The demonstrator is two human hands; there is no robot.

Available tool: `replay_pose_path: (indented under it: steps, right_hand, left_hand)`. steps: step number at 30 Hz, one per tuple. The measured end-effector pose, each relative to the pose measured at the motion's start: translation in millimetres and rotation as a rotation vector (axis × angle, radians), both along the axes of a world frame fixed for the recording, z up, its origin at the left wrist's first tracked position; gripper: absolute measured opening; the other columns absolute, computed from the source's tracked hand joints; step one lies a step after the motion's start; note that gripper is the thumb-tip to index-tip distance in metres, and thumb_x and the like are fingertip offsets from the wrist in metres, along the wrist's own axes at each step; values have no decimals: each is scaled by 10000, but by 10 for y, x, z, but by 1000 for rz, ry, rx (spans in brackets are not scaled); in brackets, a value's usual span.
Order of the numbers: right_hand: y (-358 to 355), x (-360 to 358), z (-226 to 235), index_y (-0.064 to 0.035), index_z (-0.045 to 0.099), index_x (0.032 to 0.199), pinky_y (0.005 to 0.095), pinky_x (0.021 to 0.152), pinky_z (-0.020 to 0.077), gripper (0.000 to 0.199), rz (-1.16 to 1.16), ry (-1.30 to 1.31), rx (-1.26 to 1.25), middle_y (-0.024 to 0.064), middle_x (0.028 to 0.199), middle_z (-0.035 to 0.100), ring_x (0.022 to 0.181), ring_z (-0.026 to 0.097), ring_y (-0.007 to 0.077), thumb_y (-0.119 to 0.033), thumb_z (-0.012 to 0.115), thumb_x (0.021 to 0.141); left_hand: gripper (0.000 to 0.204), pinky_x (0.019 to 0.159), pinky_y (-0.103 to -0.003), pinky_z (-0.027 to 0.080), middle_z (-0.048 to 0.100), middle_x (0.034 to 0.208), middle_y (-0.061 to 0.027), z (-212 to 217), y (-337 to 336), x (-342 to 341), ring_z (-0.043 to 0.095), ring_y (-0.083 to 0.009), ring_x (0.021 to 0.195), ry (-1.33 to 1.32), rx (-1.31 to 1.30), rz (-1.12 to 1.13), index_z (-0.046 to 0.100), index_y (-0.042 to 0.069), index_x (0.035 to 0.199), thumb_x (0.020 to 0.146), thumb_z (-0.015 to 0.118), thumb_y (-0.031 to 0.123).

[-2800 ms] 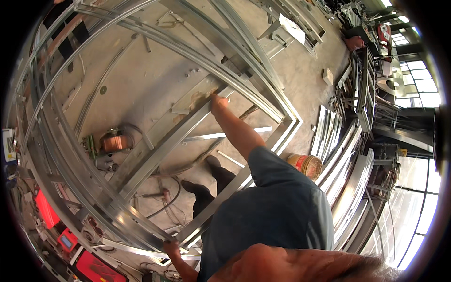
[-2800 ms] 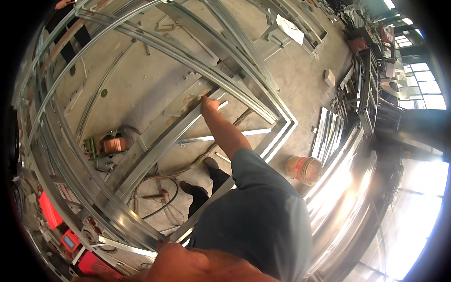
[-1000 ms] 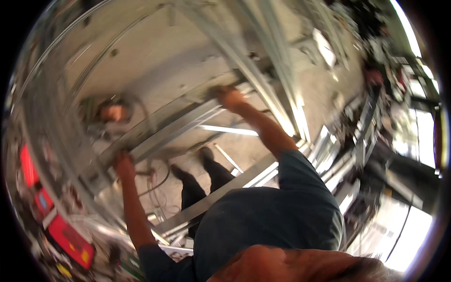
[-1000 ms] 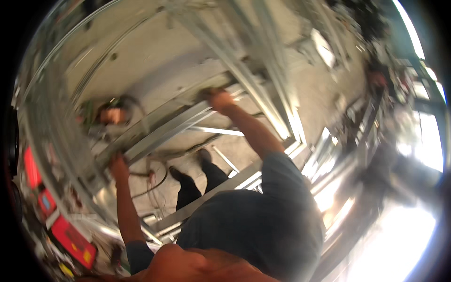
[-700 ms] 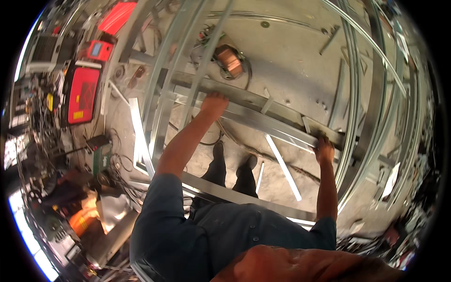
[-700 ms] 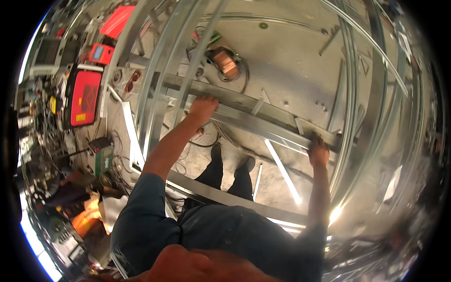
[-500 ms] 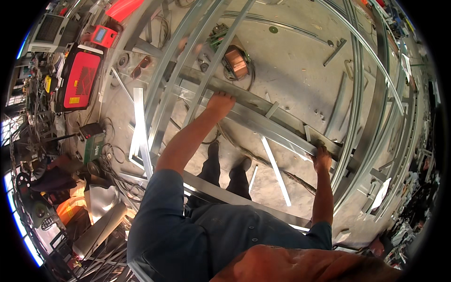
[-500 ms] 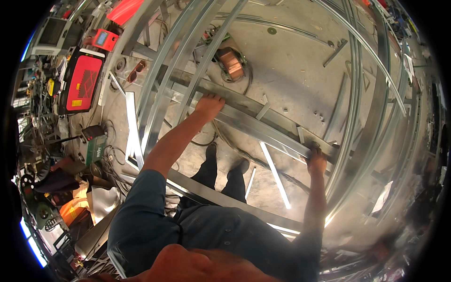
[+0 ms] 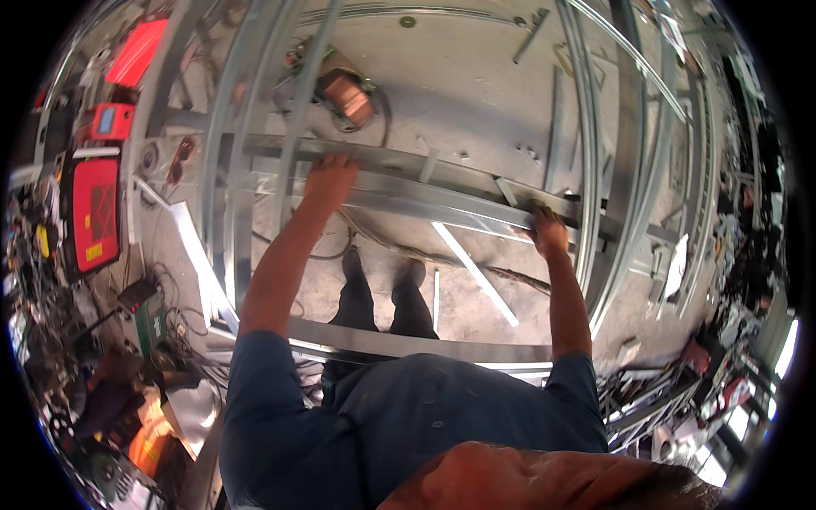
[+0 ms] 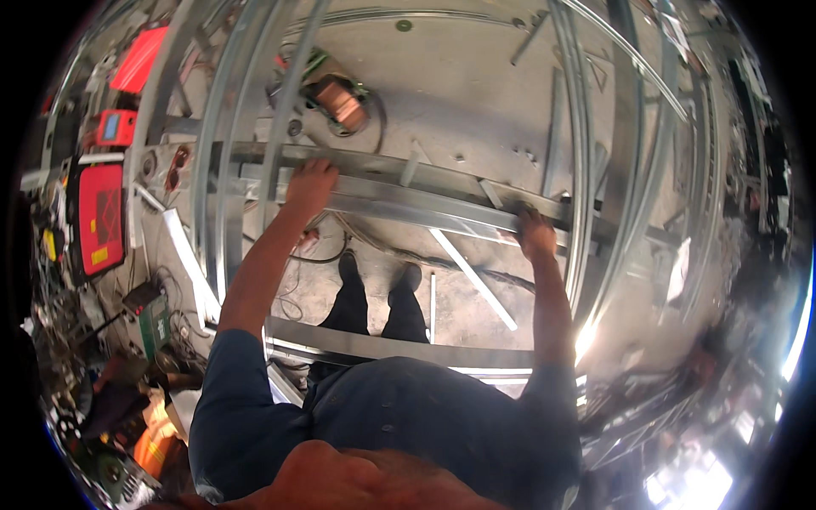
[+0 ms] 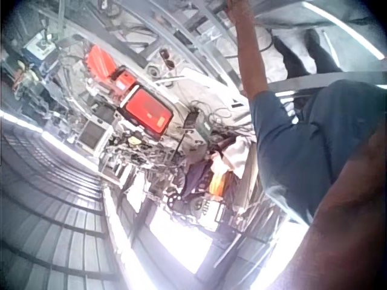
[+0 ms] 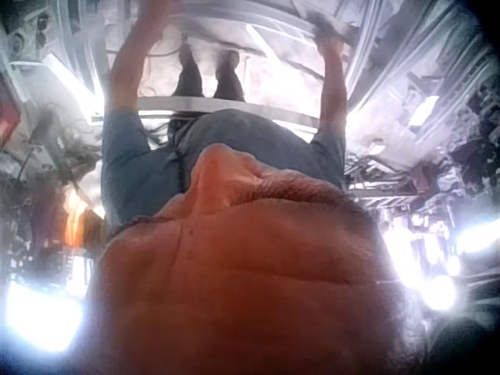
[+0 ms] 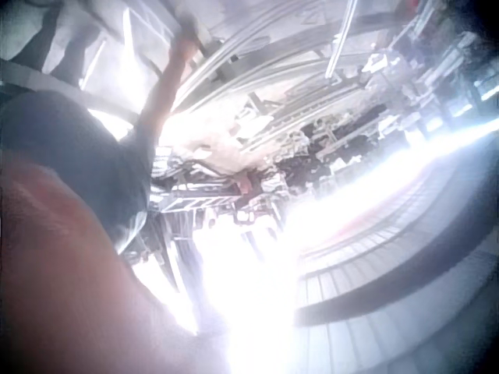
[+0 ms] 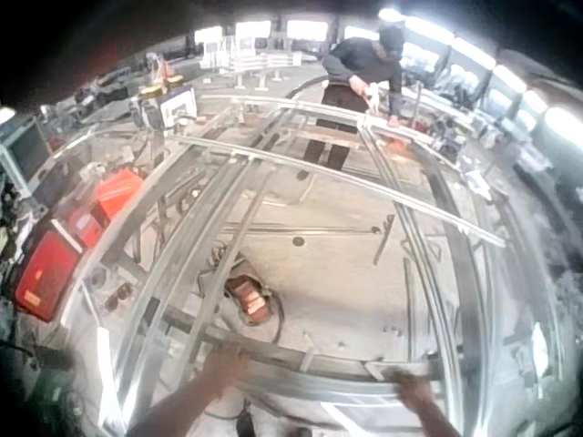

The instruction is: The person uses an angle grinder to cut metal frame pieces in a workshop. They repeatedly position the frame, cut sections, and place the cut pieces on the floor.

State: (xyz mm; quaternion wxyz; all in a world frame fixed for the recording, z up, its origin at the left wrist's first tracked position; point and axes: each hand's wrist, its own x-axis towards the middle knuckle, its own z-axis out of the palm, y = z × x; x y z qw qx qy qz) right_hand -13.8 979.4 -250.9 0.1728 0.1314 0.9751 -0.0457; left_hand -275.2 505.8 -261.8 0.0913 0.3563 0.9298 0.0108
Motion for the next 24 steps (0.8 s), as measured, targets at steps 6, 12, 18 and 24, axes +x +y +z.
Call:
replay_pose_path:
  steps: [6, 12, 18, 24]
  right_hand:
    - [-92, -89, 132, -156, 596, 1210, 457, 953, 528, 537, -31, 28, -55, 69, 1257, 617, 1155, 605, 334, -212, 836, 733]
    - [-50, 26, -32, -146, 632, 1186, 459, 969, 505, 355, 7, 180, 17, 87, 1271, 627, 1154, 610, 321, -277, 714, 865]
    - [131, 71, -123, -136, 649, 1134, 448, 979, 514, 264, 85, 81, 49, 134, 1240, 577, 1149, 601, 345, -207, 588, 888]
    - [128, 89, -21, -159, 638, 1186, 420, 960, 528, 310, 52, 63, 47, 111, 1192, 591, 1116, 631, 311, -184, 592, 881]
  left_hand:
    - [183, 1039, -512, 451, 457, 1517, -137, 52, 7, -131, 453, -335, 1388, -89, -73, -15, 594, 127, 1089, 912, 574, 167]
    - [196, 1005, -492, 484, 515, 1458, -145, -49, -66, -223, 520, -340, 1319, 21, 37, -124, 613, 104, 1059, 889, 611, 201]
    - [344, 1066, -503, 434, 475, 1496, -186, -283, -263, -99, 463, -382, 1374, -57, 55, -172, 588, 70, 1219, 889, 646, 147]
    - [357, 1066, -510, 432, 468, 1486, -209, 101, 40, -49, 456, -397, 1373, -97, -105, -191, 523, 50, 1184, 864, 674, 96]
